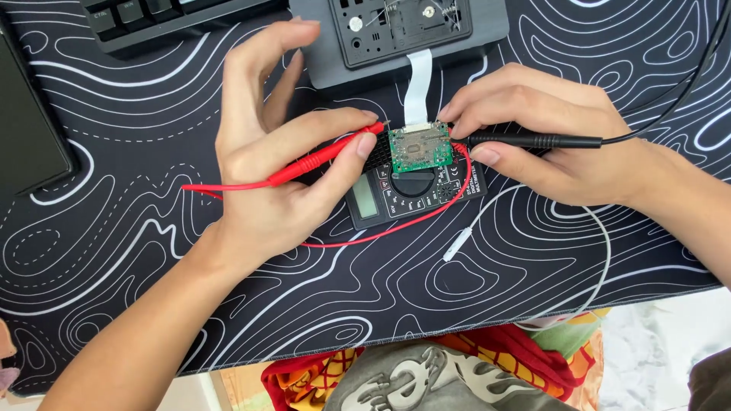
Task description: Testing a circuit board's components and connections using a digital multimeter's probes.
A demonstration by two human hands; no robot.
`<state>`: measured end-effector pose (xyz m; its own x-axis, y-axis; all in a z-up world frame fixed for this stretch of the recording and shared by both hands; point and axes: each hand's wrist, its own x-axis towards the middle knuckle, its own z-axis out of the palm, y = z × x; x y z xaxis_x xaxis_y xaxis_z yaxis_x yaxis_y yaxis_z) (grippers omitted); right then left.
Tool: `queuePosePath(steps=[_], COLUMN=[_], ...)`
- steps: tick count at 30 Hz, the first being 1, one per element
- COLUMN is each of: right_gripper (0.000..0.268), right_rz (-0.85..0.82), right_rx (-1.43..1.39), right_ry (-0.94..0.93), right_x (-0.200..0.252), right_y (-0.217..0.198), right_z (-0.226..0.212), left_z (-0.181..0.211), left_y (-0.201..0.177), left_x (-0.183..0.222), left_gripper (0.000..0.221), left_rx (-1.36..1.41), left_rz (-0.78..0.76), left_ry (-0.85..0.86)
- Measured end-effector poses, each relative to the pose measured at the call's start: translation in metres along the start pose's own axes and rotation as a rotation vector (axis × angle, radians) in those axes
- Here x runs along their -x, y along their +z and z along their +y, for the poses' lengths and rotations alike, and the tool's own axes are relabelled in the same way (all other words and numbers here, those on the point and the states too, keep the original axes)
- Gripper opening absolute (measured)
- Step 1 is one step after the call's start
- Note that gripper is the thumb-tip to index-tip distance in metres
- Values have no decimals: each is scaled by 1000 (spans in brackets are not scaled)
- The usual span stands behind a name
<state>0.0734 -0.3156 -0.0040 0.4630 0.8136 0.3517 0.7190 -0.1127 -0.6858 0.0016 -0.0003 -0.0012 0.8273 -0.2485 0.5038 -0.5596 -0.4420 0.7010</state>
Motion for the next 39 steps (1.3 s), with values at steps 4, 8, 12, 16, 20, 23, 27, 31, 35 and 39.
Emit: queuePosePath(steps=[4,8,12,16,20,23,27,31,35,39], right_gripper=[23,24,25,25,25,25,23,22,21,21], right_rz=[3,1,0,8,20,52,47,24,25,24], right_rx=[4,4,18,34,42,39,44,55,67,55], right_ry=[-12,-3,7,-13,-24,-55,-42,-6,-15,-10], right_x=[1,0,2,2,1,0,-1,0,-3,-3], right_y=[1,-1,-2,-5,-4,-2,0,0,-1,-1], right_z=[1,-2,-1,1,-2,-2,-3,-2,-5,-7], left_z=[3,12,13,10,5,3,0,-1,1,1], left_y=[1,-1,7,9,13,15,17,16,16,16], left_x=[-2,-1,2,3,5,6,7,6,4,5], left_gripper=[13,13,12,14,11,9,10,13,12,11], left_rx=[-121,-134,-2,81,69,57,58,74,83,93], left_rz=[3,-55,-81,-87,-88,-101,-114,-130,-129,-138], left_ry=[92,135,92,76,86,97,94,99,102,89])
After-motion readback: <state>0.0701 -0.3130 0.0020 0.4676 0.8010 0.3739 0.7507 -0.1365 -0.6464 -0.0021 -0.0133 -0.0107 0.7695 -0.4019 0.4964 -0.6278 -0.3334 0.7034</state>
